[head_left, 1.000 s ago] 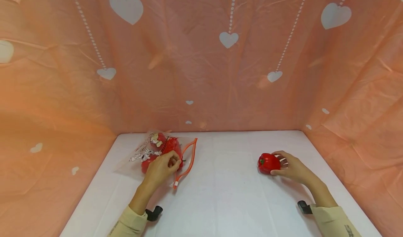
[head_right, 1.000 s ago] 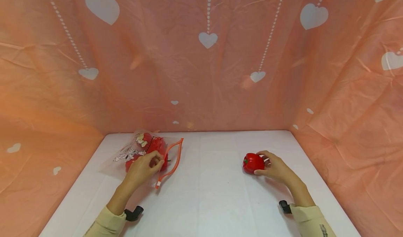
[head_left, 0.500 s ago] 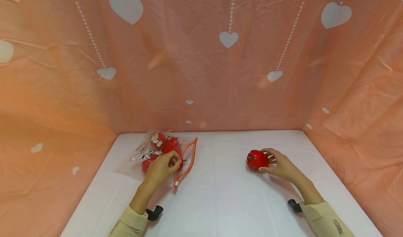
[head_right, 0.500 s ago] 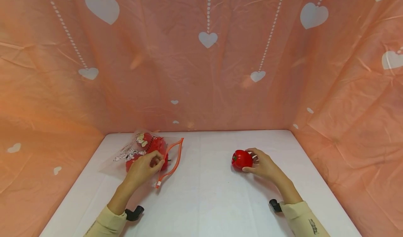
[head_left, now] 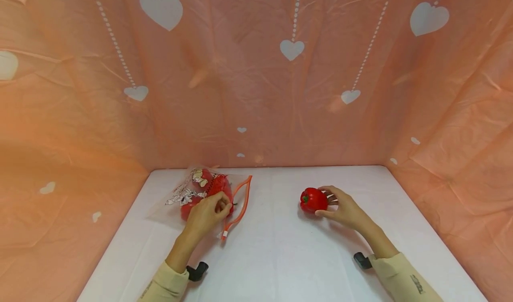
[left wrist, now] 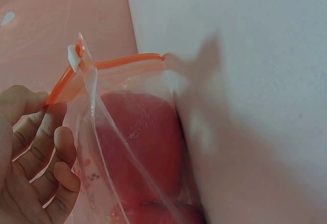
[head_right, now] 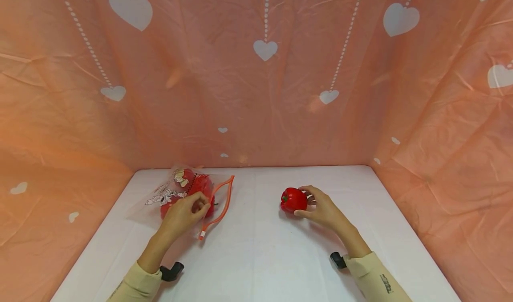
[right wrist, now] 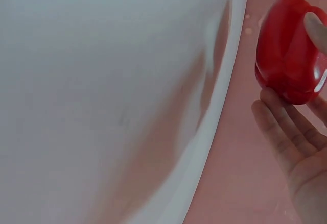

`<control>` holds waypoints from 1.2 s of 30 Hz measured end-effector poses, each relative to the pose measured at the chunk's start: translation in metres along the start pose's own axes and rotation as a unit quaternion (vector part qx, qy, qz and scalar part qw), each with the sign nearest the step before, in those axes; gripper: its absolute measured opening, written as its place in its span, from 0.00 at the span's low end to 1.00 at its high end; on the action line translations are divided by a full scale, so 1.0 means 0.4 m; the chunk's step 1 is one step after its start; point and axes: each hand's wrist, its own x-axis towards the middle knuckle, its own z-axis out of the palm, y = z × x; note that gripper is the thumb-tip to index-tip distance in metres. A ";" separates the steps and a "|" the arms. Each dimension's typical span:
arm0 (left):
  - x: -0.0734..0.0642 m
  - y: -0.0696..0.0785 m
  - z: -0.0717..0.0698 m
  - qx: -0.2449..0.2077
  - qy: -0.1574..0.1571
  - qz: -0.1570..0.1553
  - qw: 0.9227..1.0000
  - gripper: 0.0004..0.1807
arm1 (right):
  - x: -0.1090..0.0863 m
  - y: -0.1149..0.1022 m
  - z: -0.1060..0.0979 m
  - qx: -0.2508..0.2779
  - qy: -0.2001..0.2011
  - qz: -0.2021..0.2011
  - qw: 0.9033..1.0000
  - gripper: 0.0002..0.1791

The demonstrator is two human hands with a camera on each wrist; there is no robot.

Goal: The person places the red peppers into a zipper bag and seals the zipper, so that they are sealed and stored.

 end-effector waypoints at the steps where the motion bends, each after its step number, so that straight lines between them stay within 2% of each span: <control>1: 0.000 0.000 -0.001 -0.001 0.000 0.002 1.000 0.06 | 0.003 -0.005 0.005 0.003 0.001 -0.003 1.000 0.39; 20: 0.002 -0.001 0.003 0.002 0.006 0.010 1.000 0.06 | 0.057 -0.083 0.094 0.052 0.001 -0.035 0.998 0.39; 30: 0.000 -0.003 0.002 0.002 0.009 0.011 1.000 0.07 | 0.078 -0.126 0.157 0.082 -0.021 -0.022 0.996 0.39; 36: 0.001 -0.002 -0.001 0.001 0.011 0.013 1.000 0.06 | 0.097 -0.160 0.196 0.075 -0.026 -0.020 0.997 0.39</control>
